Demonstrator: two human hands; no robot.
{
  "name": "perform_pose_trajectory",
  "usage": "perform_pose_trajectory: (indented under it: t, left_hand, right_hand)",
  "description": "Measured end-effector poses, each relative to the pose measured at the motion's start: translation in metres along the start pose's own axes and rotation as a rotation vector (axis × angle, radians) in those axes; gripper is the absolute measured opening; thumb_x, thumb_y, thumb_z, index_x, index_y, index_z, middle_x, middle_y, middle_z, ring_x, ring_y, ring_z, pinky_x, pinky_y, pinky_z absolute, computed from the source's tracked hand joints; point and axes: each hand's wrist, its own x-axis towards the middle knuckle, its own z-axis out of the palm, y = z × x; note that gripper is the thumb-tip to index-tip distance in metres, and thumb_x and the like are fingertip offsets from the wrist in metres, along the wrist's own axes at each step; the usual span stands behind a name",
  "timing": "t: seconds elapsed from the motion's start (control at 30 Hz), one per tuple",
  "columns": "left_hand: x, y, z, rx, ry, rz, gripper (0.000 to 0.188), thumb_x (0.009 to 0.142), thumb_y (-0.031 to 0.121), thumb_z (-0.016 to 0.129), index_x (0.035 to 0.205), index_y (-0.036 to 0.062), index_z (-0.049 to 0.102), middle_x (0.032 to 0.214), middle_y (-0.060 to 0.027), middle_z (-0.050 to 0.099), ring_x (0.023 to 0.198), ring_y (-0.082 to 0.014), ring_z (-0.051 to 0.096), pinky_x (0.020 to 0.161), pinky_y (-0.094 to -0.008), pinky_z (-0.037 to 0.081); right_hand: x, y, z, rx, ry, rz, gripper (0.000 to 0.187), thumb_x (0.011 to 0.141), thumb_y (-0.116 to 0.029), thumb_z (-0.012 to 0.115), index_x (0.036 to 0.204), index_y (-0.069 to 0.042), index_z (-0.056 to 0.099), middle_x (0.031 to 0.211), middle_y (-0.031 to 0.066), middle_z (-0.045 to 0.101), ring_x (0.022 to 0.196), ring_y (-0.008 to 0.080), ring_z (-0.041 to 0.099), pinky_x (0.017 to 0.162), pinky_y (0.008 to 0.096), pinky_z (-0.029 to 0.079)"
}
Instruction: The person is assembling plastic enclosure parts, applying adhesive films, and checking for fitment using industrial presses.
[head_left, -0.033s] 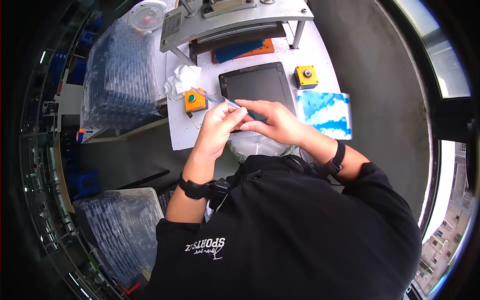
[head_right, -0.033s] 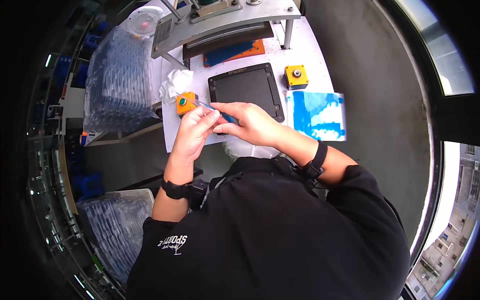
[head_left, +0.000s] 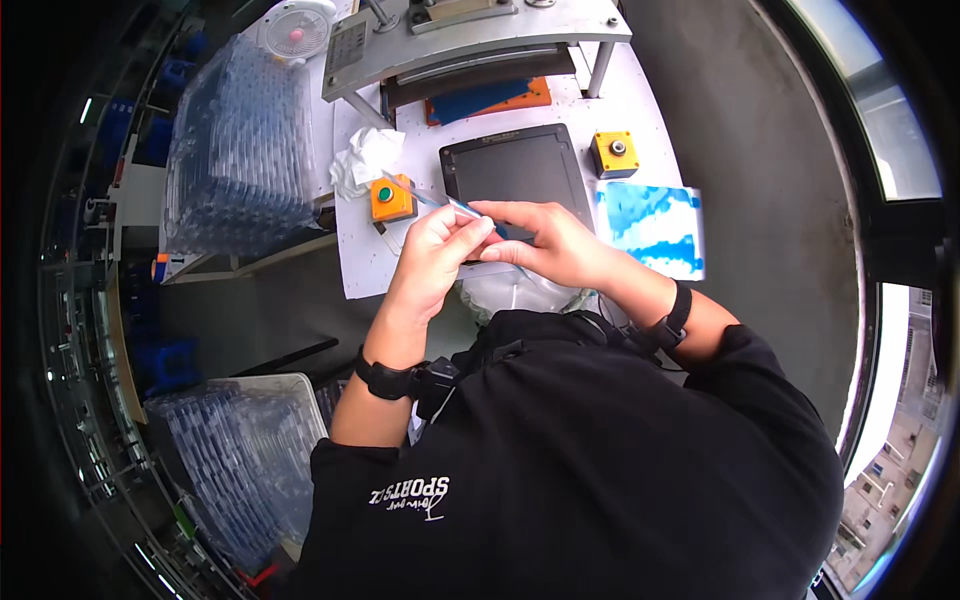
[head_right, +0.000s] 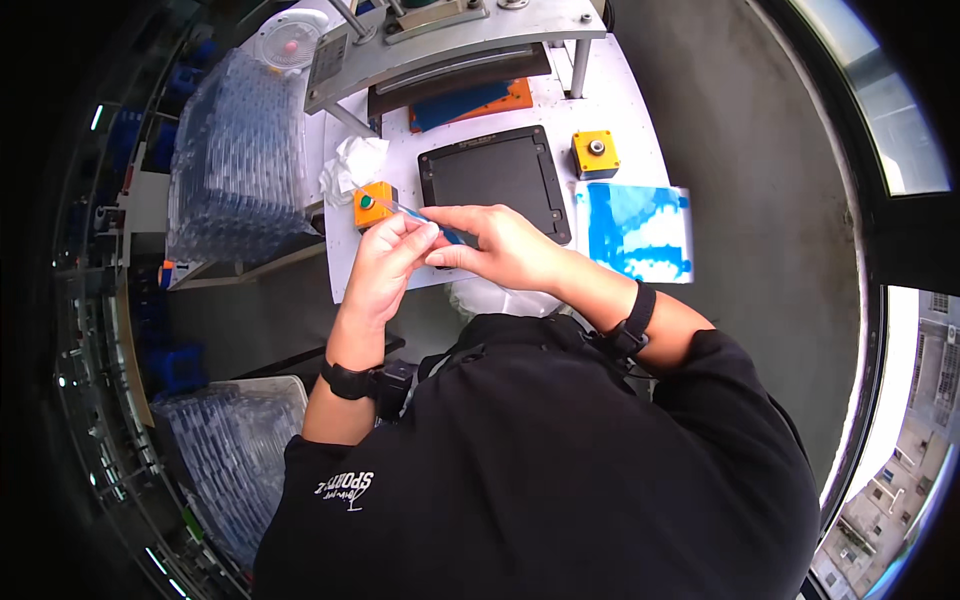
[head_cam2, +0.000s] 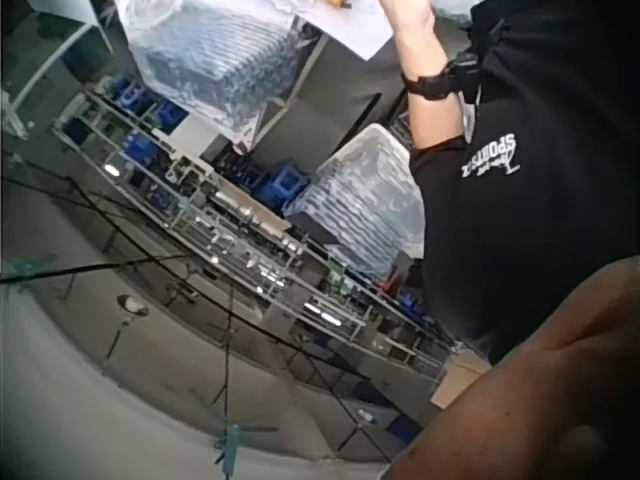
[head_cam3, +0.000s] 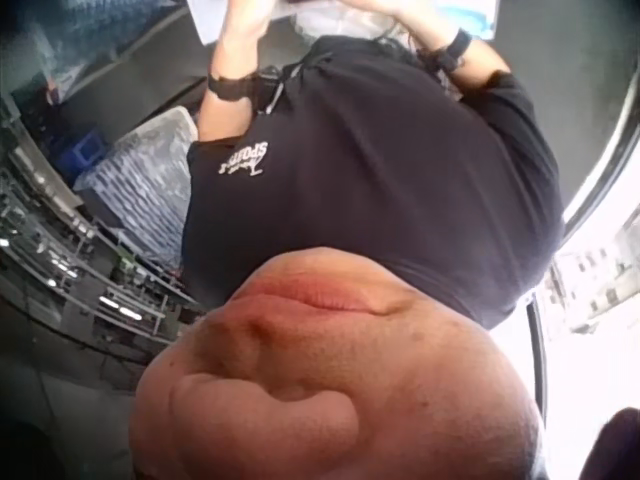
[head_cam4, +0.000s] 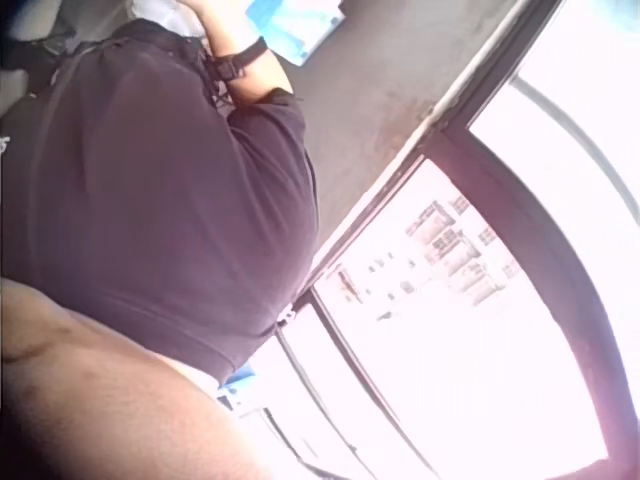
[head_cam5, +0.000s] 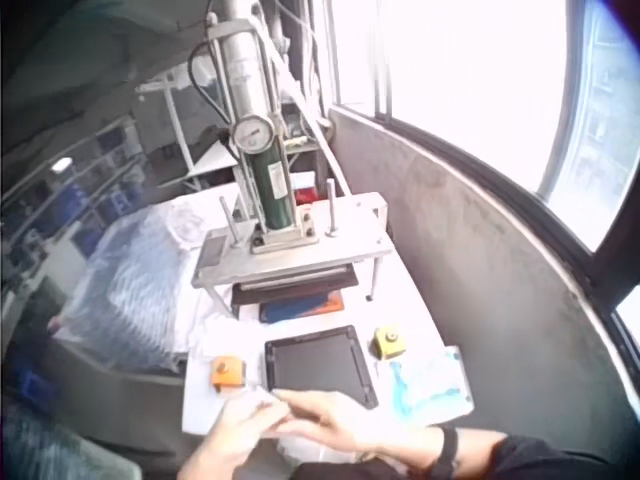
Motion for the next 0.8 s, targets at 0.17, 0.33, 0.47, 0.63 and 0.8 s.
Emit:
perform_pose_trajectory:
  t: [0.17,0.33,0.47,0.63,0.8]
  left_hand:
    - [-0.010,0.000,-0.008,0.146,-0.027,0.060,0.016,0.096,0.011,0.051,0.101,-0.0036,0.057,0.089,-0.0103,0.067,0.082,-0.0169,0.066,0.079,-0.0279,0.051]
    - [-0.014,0.006,-0.015,0.388,-0.020,0.003,0.015,0.095,0.006,0.046,0.100,-0.0025,0.058,0.090,-0.0116,0.067,0.083,-0.0169,0.066,0.080,-0.0286,0.050]
    - [-0.022,0.007,-0.034,0.499,-0.019,0.095,0.015,0.096,0.011,0.049,0.095,-0.0015,0.058,0.083,-0.0089,0.066,0.077,-0.0152,0.064,0.075,-0.0273,0.049]
    - [-0.042,-0.010,-0.117,0.161,0.381,0.008,0.022,0.094,0.022,0.053,0.089,0.0019,0.058,0.068,-0.0033,0.057,0.066,-0.0159,0.063,0.069,-0.0293,0.051]
    - [-0.108,-0.049,-0.287,0.077,1.192,-0.100,0.019,0.090,0.021,0.052,0.094,0.0034,0.057,0.077,-0.0059,0.060,0.081,-0.0216,0.065,0.071,-0.0363,0.052]
  right_hand:
    - [0.019,-0.009,0.005,0.397,-0.080,0.320,0.034,0.088,-0.022,0.066,0.111,0.003,0.061,0.094,0.0105,0.067,0.088,0.0104,0.061,0.075,0.0264,0.049]
    - [0.049,-0.005,-0.003,-0.242,-0.242,0.133,0.020,0.087,-0.019,0.065,0.087,0.002,0.067,0.073,0.0092,0.062,0.069,0.0167,0.059,0.062,0.0322,0.046]
    - [0.067,-0.005,-0.010,-0.063,-0.350,0.132,0.022,0.088,-0.019,0.064,0.087,0.002,0.065,0.071,0.0084,0.060,0.064,0.0169,0.056,0.061,0.0313,0.046]
    - [0.107,0.050,-0.048,0.156,-0.320,0.647,0.019,0.090,-0.027,0.063,0.081,-0.010,0.067,0.065,-0.0032,0.061,0.056,0.0037,0.050,0.051,0.0200,0.040]
    - [0.129,0.169,-0.053,0.338,-0.009,0.733,0.017,0.093,-0.022,0.058,0.090,-0.006,0.063,0.073,0.0029,0.064,0.057,0.0074,0.057,0.049,0.0201,0.047]
